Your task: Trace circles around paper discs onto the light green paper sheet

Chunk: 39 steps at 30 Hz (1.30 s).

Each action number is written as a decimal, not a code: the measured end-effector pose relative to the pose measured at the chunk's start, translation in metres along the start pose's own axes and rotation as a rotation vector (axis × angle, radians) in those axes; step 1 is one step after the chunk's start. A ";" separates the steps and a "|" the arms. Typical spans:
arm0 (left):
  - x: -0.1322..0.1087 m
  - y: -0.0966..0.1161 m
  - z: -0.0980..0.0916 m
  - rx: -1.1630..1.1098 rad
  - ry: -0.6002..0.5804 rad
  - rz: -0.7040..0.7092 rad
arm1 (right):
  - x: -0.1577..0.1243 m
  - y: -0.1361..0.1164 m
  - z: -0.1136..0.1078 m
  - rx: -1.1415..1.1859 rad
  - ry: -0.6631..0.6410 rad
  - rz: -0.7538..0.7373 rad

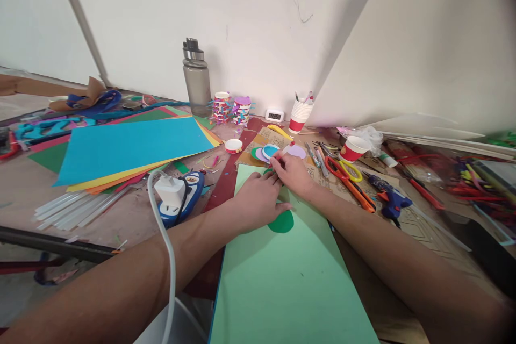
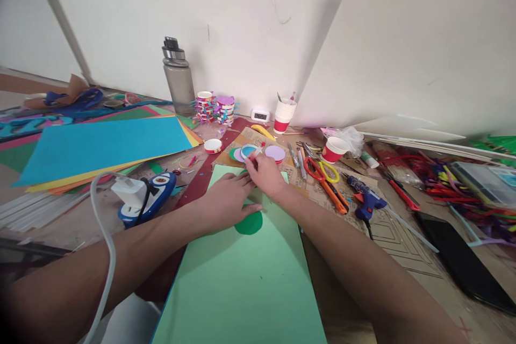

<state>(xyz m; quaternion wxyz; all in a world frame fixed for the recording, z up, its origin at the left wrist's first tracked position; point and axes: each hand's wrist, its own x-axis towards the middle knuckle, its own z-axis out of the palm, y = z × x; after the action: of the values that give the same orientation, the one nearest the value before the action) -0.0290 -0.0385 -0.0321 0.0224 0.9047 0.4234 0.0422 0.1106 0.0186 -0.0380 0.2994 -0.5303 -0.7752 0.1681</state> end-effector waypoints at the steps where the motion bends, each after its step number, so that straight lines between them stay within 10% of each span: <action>1: 0.000 0.000 0.000 -0.001 0.002 0.000 | 0.000 0.000 0.000 -0.003 -0.003 0.006; 39: 0.001 -0.001 0.004 -0.019 0.022 0.005 | -0.001 0.008 0.000 -0.070 0.081 0.028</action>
<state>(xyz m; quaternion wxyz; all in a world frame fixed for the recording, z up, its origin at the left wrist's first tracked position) -0.0287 -0.0369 -0.0356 0.0263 0.9050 0.4208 0.0562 0.1166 0.0203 -0.0423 0.3092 -0.5576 -0.7604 0.1234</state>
